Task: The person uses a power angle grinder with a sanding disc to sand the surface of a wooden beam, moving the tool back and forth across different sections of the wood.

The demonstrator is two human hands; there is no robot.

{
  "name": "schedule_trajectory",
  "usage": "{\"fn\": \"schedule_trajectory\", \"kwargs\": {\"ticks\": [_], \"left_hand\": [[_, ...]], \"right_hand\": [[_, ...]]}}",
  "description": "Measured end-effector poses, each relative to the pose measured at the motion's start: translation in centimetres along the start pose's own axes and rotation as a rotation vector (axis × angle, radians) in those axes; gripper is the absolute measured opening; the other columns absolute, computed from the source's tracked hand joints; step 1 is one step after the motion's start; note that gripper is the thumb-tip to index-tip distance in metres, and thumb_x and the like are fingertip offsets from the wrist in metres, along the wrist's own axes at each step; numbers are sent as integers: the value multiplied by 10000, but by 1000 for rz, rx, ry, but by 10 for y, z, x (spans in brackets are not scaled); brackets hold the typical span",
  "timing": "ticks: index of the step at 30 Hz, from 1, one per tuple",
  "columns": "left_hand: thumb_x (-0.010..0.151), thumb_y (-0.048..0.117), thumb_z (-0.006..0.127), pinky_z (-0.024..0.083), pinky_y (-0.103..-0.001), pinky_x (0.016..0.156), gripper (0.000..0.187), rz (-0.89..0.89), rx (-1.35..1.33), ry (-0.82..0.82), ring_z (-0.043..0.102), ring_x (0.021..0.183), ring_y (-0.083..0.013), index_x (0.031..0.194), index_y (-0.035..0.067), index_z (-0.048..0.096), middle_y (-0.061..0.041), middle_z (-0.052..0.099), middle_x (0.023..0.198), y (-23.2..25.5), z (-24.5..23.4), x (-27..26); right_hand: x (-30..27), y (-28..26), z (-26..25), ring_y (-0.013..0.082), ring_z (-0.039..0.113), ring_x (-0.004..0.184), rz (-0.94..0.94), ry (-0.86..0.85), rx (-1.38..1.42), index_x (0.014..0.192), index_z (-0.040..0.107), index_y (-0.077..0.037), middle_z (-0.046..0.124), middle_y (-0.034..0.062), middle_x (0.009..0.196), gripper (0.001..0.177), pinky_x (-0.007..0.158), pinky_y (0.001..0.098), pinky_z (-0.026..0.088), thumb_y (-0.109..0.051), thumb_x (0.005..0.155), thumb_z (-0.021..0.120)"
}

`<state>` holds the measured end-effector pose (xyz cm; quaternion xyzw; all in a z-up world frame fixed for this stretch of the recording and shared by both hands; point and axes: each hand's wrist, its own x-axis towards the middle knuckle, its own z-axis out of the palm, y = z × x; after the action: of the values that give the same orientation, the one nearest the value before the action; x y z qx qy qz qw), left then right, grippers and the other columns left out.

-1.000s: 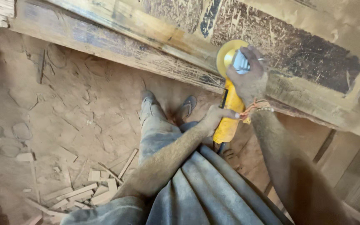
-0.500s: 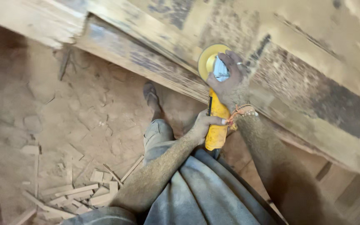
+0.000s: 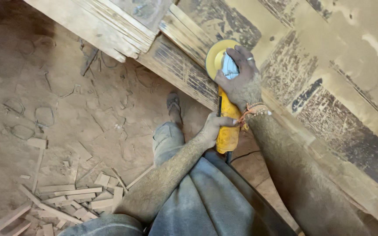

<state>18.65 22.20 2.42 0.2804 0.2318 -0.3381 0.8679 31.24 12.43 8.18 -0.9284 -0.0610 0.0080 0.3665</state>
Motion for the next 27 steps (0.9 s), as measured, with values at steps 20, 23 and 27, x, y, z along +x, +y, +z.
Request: {"fn": "schedule_trajectory", "kwargs": {"ticks": [20, 23, 27], "left_hand": [[757, 79, 701, 612, -393, 666, 257, 83, -210, 27, 713, 688, -267, 976, -53, 686, -147, 726, 830, 123, -38, 13], [772, 75, 710, 612, -391, 681, 251, 30, -191, 27, 715, 703, -269, 983, -60, 685, -152, 725, 842, 123, -40, 13], [766, 56, 722, 614, -377, 747, 273, -7, -209, 83, 724, 770, -247, 1016, -47, 685, -134, 733, 898, 105, -29, 11]], "right_hand": [[120, -77, 75, 356, 562, 1323, -106, -70, -64, 1354, 643, -103, 555, 130, 1476, 613, 1120, 443, 460, -358, 812, 774], [118, -78, 74, 368, 551, 1305, -3, -92, -28, 1375, 621, -110, 537, 146, 1477, 635, 1102, 446, 459, -358, 807, 761], [102, -63, 57, 360, 546, 1345, 50, -76, 3, 1388, 606, -108, 517, 148, 1503, 638, 1126, 439, 456, -352, 821, 770]]}}
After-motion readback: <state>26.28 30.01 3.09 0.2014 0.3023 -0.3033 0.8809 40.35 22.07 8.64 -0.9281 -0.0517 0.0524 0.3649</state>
